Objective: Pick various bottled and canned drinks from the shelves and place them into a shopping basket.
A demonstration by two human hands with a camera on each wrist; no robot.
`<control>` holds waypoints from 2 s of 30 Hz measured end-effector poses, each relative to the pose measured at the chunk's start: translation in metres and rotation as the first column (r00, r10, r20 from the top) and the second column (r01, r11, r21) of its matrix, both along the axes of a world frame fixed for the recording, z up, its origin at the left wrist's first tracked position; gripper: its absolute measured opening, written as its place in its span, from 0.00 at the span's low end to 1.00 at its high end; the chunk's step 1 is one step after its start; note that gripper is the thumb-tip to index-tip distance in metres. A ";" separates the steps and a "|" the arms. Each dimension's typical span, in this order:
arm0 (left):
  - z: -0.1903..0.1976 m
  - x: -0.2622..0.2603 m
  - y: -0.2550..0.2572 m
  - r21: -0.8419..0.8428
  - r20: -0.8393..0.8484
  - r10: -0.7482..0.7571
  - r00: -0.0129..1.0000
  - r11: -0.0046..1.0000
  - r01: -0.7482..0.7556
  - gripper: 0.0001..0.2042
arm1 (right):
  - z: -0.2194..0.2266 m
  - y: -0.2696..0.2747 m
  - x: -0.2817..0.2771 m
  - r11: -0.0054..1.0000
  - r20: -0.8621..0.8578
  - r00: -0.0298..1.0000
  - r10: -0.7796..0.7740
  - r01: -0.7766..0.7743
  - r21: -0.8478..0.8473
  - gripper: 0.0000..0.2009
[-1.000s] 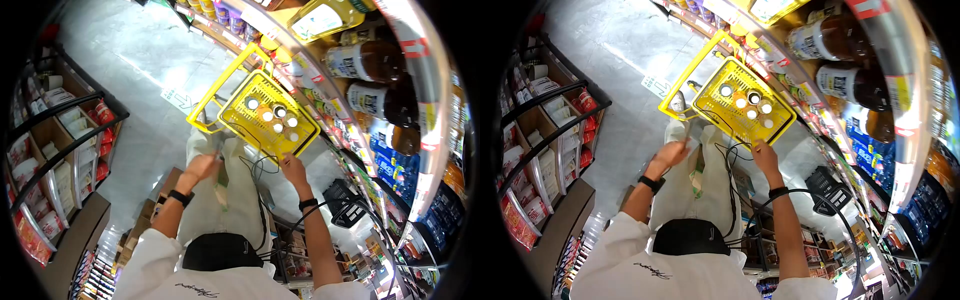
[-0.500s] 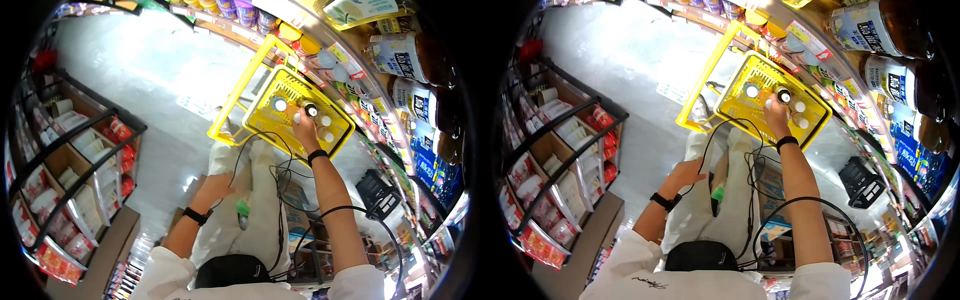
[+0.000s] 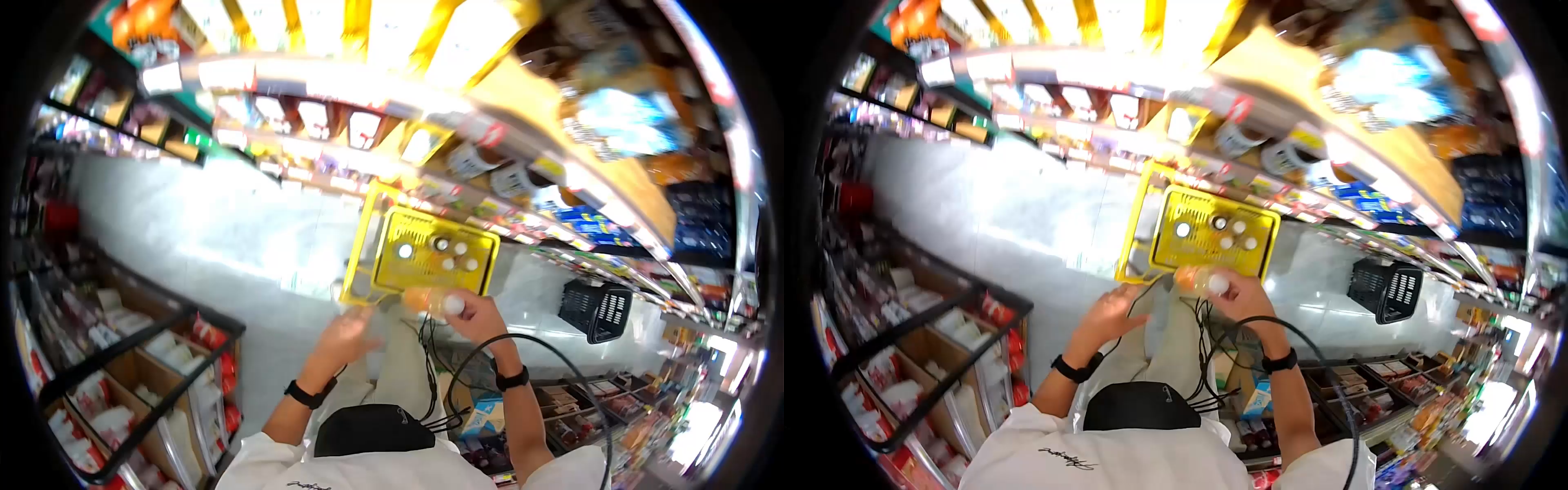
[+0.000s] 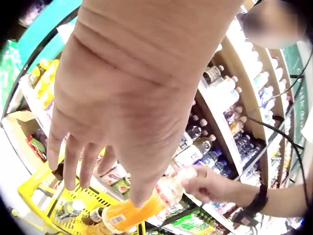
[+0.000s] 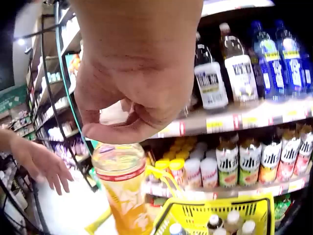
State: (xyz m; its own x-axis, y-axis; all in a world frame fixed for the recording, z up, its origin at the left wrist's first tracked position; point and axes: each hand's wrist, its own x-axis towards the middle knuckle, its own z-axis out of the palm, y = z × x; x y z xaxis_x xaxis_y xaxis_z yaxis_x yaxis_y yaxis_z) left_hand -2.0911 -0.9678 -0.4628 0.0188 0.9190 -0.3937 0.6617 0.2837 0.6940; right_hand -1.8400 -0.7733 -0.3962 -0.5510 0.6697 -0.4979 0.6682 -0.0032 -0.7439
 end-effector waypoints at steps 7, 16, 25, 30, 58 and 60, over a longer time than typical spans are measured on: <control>0.135 0.026 0.097 0.350 0.173 -0.109 0.979 0.936 0.042 0.37 | 0.167 -0.002 -0.005 0.998 -0.309 0.950 -0.043 0.027 -0.053 0.22; 0.242 0.077 0.161 0.440 0.379 -0.216 0.900 0.897 0.031 0.27 | 0.230 0.007 0.036 0.885 -0.516 0.782 -0.350 0.457 0.092 0.32; 0.288 0.181 0.248 0.582 0.247 -0.101 0.964 0.811 -0.064 0.26 | 0.225 0.090 0.113 0.851 -0.552 0.809 -0.201 0.424 0.311 0.32; 0.304 0.217 0.307 0.743 0.074 -0.171 0.982 0.666 0.060 0.37 | 0.248 0.135 0.158 0.438 -0.507 0.853 -0.122 0.505 0.744 0.34; 0.226 0.237 0.425 0.710 -0.389 -0.123 0.913 0.591 0.382 0.27 | 0.207 0.375 0.240 0.616 -0.750 0.661 -0.002 0.592 0.520 0.10; 0.227 0.237 0.425 0.718 -0.377 -0.126 0.917 0.587 0.375 0.27 | 0.208 0.385 0.235 0.267 -0.444 0.887 -0.123 0.461 0.846 0.07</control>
State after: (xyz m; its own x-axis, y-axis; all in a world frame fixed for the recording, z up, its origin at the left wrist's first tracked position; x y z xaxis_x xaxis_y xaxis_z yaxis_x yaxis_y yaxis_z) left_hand -1.8544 -0.5423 -0.2358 0.3106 0.8518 0.4218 0.8048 -0.4718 0.3601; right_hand -1.6049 -0.3887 -0.1882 -0.1878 0.7224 0.6655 0.5806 0.6282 -0.5180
